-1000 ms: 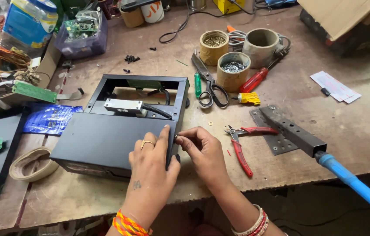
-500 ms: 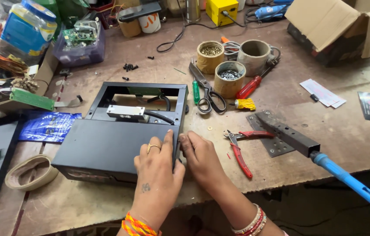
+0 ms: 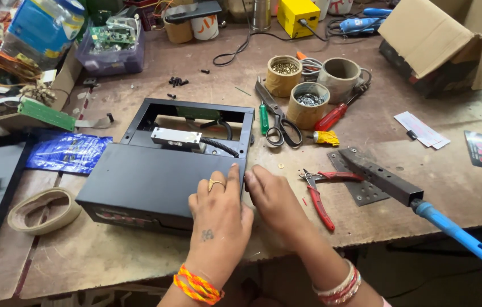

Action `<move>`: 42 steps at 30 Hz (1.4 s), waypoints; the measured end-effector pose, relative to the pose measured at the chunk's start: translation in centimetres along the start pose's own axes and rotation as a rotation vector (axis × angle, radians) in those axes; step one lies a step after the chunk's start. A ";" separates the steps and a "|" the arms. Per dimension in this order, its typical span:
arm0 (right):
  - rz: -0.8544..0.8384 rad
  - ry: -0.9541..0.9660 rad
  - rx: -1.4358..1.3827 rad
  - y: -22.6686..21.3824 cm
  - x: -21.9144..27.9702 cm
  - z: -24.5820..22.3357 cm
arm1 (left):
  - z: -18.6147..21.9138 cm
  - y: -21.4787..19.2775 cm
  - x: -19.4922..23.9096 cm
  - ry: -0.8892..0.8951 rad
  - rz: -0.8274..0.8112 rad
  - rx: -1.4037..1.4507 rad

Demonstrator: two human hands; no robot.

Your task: The person works on a black electronic enclosure with a red digital display and keypad on a workbench. They peel a protective film from a panel, press buttons to test the display, flip and reposition the enclosure, then use a red screwdriver to fasten the side and adjust an internal circuit board.

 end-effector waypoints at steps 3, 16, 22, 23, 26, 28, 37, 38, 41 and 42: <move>-0.153 0.225 -0.194 0.5 0.1 2.1 | 0.1 -0.2 -0.1 0.015 0.028 -0.025; -0.004 0.046 -0.164 1.1 -0.1 1.9 | -0.2 0.0 0.1 0.015 0.037 0.007; 0.038 -0.039 -0.169 -0.6 0.6 -2.1 | -0.6 -0.2 0.3 0.021 0.028 0.094; 0.101 -0.151 -0.001 -1.1 0.8 -3.0 | -0.7 -0.2 0.3 0.035 0.038 0.120; 0.079 -0.174 0.053 -0.9 1.0 -3.0 | -1.2 -0.6 0.2 0.058 0.069 0.205; 0.065 -0.161 0.056 -0.9 0.8 -3.1 | -3.4 -1.2 -0.3 0.059 0.047 0.441; 0.007 0.113 -0.175 1.3 -0.2 1.1 | -24.2 -8.1 -2.9 -0.374 0.112 2.211; -0.029 0.201 -0.300 2.0 -0.3 2.9 | -26.6 -8.3 -2.7 -0.407 0.210 2.163; 0.020 0.228 -0.316 1.2 0.8 0.8 | -28.7 -7.7 -3.1 -0.370 0.380 1.796; 0.023 0.233 -0.315 0.9 1.8 -0.3 | -29.0 -6.7 -3.0 -0.374 0.374 1.798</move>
Point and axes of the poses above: each hand's wrist, its own x-axis away from the middle knuckle, its own y-axis out of the palm, z = x × y, the point moved 2 cm from there along -x, towards the middle knuckle, and after that the axes turned 1 degree about x, right-handed, at the moved point
